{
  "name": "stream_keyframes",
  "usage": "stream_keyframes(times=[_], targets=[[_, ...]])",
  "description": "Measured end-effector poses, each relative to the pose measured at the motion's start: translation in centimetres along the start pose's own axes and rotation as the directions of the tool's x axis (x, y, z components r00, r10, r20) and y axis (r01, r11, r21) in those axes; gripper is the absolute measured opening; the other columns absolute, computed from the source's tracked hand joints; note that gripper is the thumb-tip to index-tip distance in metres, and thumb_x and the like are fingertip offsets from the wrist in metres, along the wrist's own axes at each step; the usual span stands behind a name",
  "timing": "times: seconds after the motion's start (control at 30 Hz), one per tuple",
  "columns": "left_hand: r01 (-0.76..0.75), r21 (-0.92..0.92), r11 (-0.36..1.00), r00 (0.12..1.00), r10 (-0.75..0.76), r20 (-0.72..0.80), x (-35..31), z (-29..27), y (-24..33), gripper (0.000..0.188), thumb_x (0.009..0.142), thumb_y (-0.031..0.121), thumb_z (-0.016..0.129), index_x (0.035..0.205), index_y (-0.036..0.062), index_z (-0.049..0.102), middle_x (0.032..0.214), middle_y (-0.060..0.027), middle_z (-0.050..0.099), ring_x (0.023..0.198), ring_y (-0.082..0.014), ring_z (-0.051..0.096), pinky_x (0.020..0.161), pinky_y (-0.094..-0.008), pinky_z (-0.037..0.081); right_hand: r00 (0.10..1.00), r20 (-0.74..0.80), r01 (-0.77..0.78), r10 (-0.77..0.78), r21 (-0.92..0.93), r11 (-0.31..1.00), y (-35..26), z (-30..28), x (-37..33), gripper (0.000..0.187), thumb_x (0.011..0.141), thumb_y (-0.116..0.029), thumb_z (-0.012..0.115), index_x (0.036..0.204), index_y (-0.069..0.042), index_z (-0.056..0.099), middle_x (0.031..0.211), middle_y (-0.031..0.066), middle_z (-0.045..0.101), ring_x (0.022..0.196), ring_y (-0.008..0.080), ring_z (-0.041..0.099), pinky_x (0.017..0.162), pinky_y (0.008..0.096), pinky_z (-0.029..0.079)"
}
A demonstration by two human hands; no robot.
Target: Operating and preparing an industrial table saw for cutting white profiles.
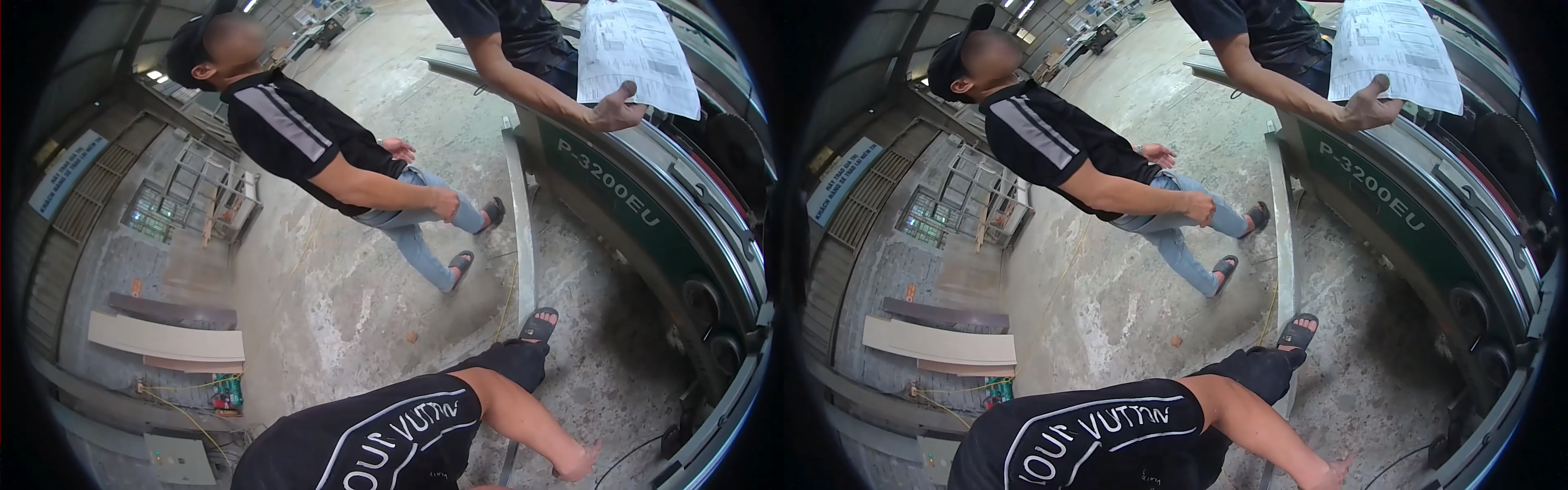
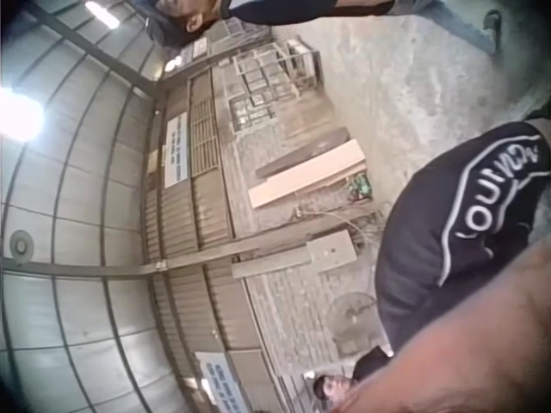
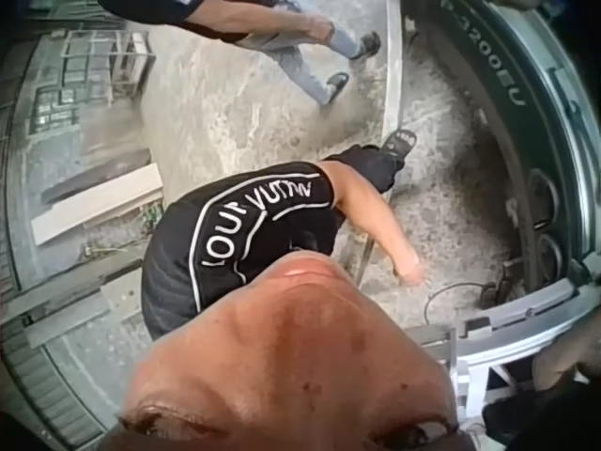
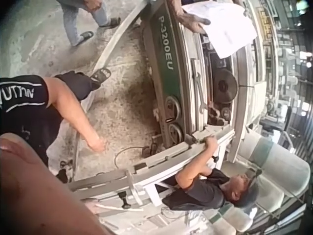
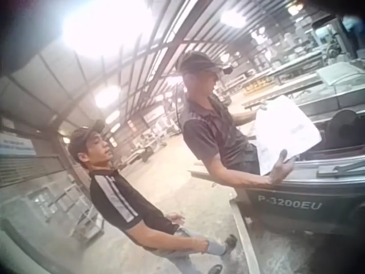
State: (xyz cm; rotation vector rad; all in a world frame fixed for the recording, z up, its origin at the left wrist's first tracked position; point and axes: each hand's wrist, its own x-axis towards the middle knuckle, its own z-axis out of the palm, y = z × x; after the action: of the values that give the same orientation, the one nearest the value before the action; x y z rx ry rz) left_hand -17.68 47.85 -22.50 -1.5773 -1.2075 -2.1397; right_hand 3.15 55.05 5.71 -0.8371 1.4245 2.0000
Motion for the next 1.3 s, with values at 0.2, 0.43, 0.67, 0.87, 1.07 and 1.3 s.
stream_keyframes(times=[0.2,0.43,0.67,0.87,1.07,1.3], targets=[[-0.184,0.519,0.835,-0.317,-0.55,0.773,13.4,-6.2,5.4,0.038,0.073,0.029,0.054,0.107,0.0126,0.058,0.113,-0.0119,0.052,0.112,-0.032,0.043,0.092,-0.0636,0.024,0.964,0.171,0.223,-0.204,-0.103,0.969,1.1,-1.8,-2.7,0.052,0.068,-0.015,0.062,0.116,-0.004,0.047,0.101,0.014,0.058,0.094,0.025,0.055,0.091,0.0342,0.041],[-0.156,0.591,0.792,-0.276,-0.609,0.743,11.4,-7.1,5.9,0.042,0.071,0.031,0.057,0.108,0.0122,0.057,0.115,-0.0117,0.052,0.113,-0.0316,0.043,0.092,-0.0634,0.024,0.882,0.304,0.432,-0.36,-0.215,0.876,2.7,-3.9,-3.3,0.057,0.067,-0.014,0.063,0.12,-0.006,0.044,0.105,0.0126,0.058,0.098,0.0237,0.054,0.095,0.0326,0.039],[-0.097,0.594,0.798,-0.117,-0.602,0.79,9.5,-7.4,5.0,0.033,0.073,0.026,0.052,0.099,0.0063,0.059,0.111,-0.0149,0.053,0.109,-0.0302,0.045,0.093,-0.0597,0.024,0.261,0.936,0.853,-0.235,-0.338,-0.399,-10.0,3.9,22.6,0.041,0.074,-0.014,0.054,0.113,-0.002,0.048,0.097,0.0116,0.056,0.089,0.022,0.053,0.082,0.032,0.042],[0.02,0.655,0.755,-0.144,-0.646,0.749,16.2,-12.3,7.2,0.019,0.07,0.017,0.054,0.082,0.009,0.066,0.088,-0.0136,0.061,0.089,-0.0283,0.056,0.08,-0.0508,0.037,0.122,0.978,-0.188,-0.168,-0.144,-0.972,-5.0,-3.4,3.1,0.02,0.076,-0.011,0.051,0.092,0.001,0.054,0.076,0.0065,0.053,0.067,0.017,0.049,0.058,0.0303,0.042],[0.016,0.588,0.809,-0.321,-0.553,0.769,17.6,-11.5,7.0,0.036,0.081,0.028,0.045,0.115,0.0157,0.051,0.116,-0.017,0.047,0.111,-0.032,0.042,0.093,-0.054,0.027,-0.115,0.929,-0.282,-0.351,-0.37,-0.885,-3.5,-3.2,1.7,0.027,0.076,-0.025,0.058,0.076,0.0,0.048,0.07,0.0135,0.048,0.068,0.0266,0.048,0.063,0.038,0.038],[0.055,0.611,0.789,-0.291,-0.573,0.766,17.4,-12.4,8.0,0.037,0.081,0.032,0.047,0.115,0.0171,0.051,0.112,-0.0178,0.049,0.107,-0.0327,0.044,0.094,-0.0527,0.027,-0.128,0.95,-0.391,-0.286,-0.313,-0.865,-2.9,-4.1,1.9,0.031,0.075,-0.029,0.058,0.071,0.0,0.047,0.07,0.0172,0.049,0.068,0.0332,0.047,0.065,0.0401,0.037]])
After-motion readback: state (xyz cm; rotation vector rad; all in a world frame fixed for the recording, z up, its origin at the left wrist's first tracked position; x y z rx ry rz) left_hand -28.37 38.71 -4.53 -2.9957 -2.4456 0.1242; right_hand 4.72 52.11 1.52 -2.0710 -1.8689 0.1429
